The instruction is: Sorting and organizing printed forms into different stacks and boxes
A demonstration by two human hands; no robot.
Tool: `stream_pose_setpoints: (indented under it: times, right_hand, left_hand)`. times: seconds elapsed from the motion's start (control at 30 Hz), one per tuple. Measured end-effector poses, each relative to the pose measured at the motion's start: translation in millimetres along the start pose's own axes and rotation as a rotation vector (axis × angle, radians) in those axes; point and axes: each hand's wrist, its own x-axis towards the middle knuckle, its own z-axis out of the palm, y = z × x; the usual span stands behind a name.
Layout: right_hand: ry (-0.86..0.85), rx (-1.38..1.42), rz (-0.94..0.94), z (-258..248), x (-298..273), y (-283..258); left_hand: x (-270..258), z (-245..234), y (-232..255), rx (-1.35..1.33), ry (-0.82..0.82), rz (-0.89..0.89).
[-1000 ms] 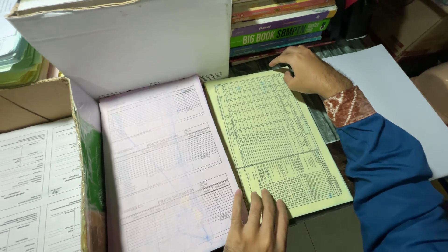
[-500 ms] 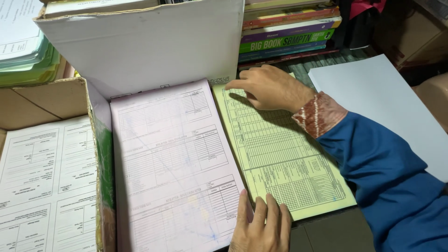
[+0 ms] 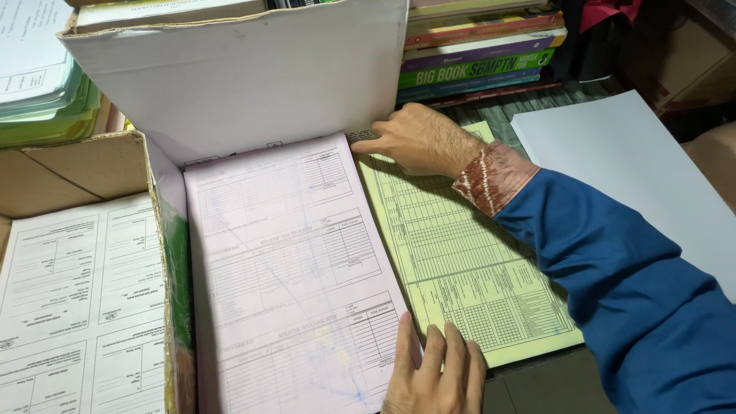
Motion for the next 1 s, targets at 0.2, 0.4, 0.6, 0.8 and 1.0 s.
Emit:
stream_pose_setpoints:
  times: [0.2, 0.4, 0.6, 0.8, 1.0]
  right_hand:
    - [-0.008, 0.053, 0.023, 2.1, 3.5, -0.8]
    - [0.002, 0.088, 0.039, -1.7, 1.0, -0.3]
    - [-0.012, 0.189, 0.103, -13.3, 1.7, -3.2]
    - [0.196, 0.477, 0.5, -18.2, 4.3, -11.9]
    - [0.023, 0.365, 0.855, -17.1, 7.3, -30.6]
  left_hand:
    - [-0.5, 0.6, -1.1, 0.006, 0.005, 0.002]
    - [-1.3, 2.6, -0.6, 0.004, 0.019, -0.001]
    - [-3.1, 5.3, 0.9, 0.004, 0.034, -0.012]
    - [-1.2, 4.6, 0.2, 0.017, 0.058, -0.022]
    - [-6.3, 5.2, 1.5, -0.028, 0.012, -0.017]
